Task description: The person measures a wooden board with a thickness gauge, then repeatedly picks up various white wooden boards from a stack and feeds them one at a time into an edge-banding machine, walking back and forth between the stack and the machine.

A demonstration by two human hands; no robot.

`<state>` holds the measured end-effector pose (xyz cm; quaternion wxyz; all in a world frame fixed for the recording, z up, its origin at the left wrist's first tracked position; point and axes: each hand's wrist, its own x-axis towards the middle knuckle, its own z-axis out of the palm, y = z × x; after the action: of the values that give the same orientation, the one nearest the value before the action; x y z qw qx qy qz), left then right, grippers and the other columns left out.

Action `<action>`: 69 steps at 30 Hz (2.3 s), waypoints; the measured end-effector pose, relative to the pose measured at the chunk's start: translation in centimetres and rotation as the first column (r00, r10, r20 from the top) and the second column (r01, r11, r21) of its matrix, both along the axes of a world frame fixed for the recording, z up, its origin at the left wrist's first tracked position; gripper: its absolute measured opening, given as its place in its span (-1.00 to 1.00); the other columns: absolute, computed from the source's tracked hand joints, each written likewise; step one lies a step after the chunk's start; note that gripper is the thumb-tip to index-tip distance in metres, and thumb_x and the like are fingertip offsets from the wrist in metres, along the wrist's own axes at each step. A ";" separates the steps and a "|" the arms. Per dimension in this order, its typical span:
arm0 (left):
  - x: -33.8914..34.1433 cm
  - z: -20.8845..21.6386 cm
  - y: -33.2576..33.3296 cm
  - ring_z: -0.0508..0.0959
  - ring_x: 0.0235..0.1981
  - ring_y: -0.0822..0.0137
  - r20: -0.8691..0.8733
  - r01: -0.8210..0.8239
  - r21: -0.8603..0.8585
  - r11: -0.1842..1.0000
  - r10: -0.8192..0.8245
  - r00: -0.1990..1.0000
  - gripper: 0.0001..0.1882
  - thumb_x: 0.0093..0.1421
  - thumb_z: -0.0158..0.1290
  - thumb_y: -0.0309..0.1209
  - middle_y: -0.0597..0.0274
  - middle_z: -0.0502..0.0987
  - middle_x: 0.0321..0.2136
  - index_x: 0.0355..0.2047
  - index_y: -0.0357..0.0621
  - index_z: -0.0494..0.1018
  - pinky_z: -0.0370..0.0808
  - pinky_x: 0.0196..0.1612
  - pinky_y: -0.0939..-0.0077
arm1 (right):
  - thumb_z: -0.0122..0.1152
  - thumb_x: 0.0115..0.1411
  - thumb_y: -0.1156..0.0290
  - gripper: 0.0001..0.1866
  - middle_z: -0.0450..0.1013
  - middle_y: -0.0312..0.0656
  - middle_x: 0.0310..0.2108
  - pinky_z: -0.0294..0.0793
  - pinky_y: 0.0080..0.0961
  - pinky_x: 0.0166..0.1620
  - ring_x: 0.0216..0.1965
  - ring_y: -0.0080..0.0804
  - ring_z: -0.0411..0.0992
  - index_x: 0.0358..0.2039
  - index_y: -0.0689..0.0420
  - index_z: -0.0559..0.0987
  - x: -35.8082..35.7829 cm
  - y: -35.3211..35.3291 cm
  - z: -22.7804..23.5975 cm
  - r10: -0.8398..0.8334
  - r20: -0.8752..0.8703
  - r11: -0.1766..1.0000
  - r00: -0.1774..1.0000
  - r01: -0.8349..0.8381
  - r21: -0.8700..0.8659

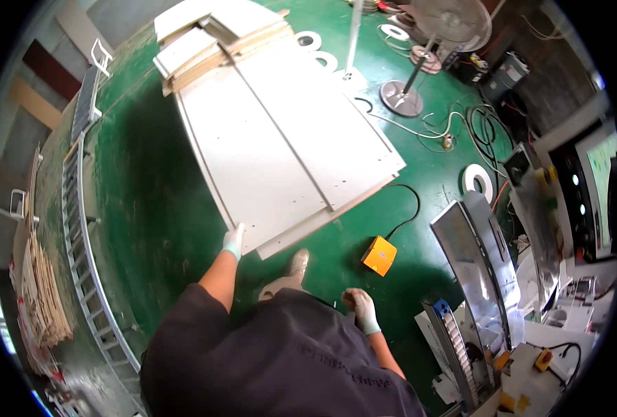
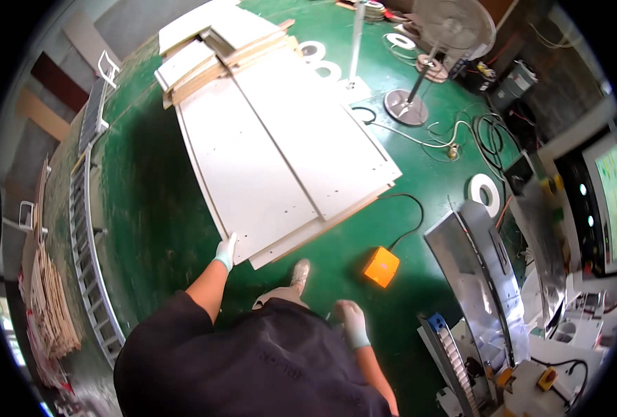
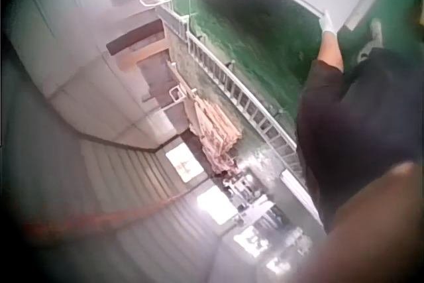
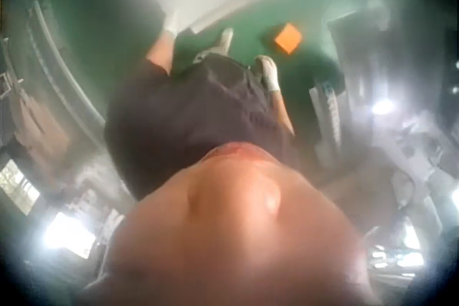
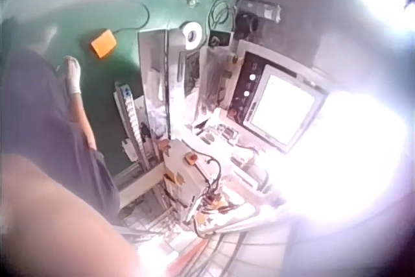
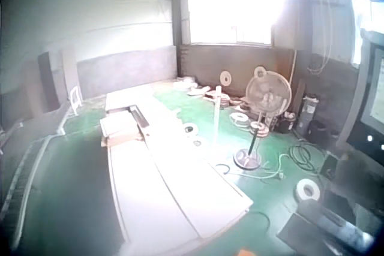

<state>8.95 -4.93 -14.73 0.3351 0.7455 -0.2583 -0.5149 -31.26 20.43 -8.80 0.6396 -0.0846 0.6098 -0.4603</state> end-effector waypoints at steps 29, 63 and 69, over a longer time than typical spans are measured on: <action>6.9 0.4 -2.2 0.59 -0.18 -0.05 0.267 0.718 0.293 0.631 -0.775 0.573 -0.25 0.27 -0.09 0.17 -0.21 0.58 -0.25 -0.12 -0.46 0.44 0.48 -0.05 0.20 | 0.15 0.26 0.34 -0.70 0.55 -0.03 -0.23 0.46 -0.43 -0.03 -0.16 -0.30 0.52 -0.09 0.27 0.55 21.8 -26.4 4.7 0.241 -0.697 0.795 0.676 -0.549 -0.257; 60.2 11.5 -71.6 0.56 -0.35 0.48 -0.134 0.244 -0.363 0.899 -0.310 0.941 -0.70 0.34 0.00 -0.08 0.34 0.61 -0.34 -0.20 -0.03 0.51 0.47 -0.27 0.59 | 0.01 0.16 0.11 -0.63 0.59 0.00 -0.26 0.54 -0.03 -0.19 -0.26 0.05 0.57 -0.25 0.13 0.59 40.2 -61.4 -2.1 0.047 -0.955 0.370 0.293 0.883 0.289; 56.6 11.3 -96.8 0.47 -0.09 0.45 0.142 0.412 -0.516 0.751 -0.400 0.906 -0.63 0.33 0.06 -0.15 0.28 0.54 -0.16 -0.05 -0.19 0.48 0.38 0.06 0.53 | 0.04 0.25 0.34 -0.82 0.50 -0.13 -0.36 0.47 -0.30 -0.23 -0.36 -0.26 0.47 -0.27 0.16 0.54 45.2 -76.8 -7.2 -0.206 -0.934 0.854 0.292 0.520 -0.026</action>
<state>65.55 -101.71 -3.44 0.4066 0.5539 -0.5506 -0.4741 13.92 -56.35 -16.03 0.0778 -0.0883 0.9185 -0.3774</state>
